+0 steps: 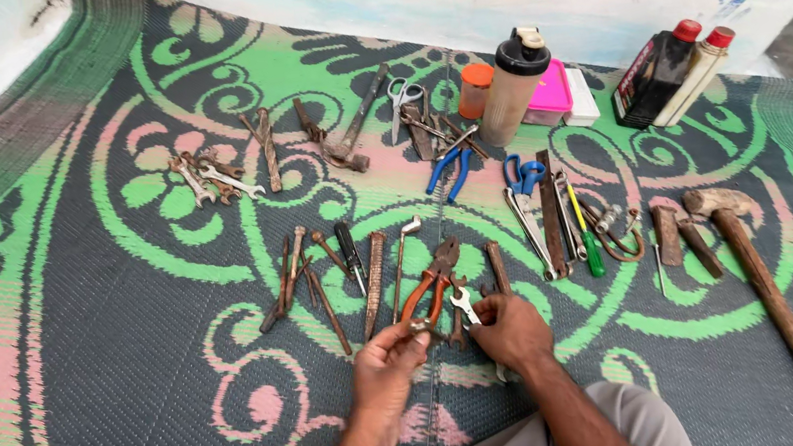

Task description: The person repeatedly picks up various hand tools from a wall shelf and places them on a patterned floor mat. They handle wrenches, pliers, and hammers, moving them between the shelf and the mat multiple times.

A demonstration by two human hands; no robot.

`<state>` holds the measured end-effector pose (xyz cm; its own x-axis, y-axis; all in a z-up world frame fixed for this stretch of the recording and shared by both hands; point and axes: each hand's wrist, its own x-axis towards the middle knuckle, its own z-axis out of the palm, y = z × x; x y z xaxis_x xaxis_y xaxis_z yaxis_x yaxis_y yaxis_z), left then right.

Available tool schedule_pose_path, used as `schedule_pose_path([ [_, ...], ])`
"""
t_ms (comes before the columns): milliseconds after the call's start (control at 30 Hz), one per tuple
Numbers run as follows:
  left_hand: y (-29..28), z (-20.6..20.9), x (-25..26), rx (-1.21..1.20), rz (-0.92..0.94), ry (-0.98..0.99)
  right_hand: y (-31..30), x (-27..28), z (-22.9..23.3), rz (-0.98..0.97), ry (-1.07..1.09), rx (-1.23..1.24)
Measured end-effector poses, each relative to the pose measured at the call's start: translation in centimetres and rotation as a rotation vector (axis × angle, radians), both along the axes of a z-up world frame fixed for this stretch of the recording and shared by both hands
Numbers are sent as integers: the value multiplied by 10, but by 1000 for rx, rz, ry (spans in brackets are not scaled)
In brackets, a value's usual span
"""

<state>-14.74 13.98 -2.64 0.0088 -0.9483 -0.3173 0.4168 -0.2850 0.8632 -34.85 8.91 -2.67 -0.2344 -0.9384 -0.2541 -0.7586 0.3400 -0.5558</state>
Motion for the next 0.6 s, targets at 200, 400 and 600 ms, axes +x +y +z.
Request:
schedule_pose_path([
  [200, -24, 8, -17, -140, -57, -147, -9, -13, 15, -186, -965, -67],
  [400, -35, 44, -46, 254, -55, -32, 2, -7, 33, -45, -1142, 138],
  [600, -32, 47, -54, 289, -10, 196, -6, -9, 21, -28, -925, 152],
])
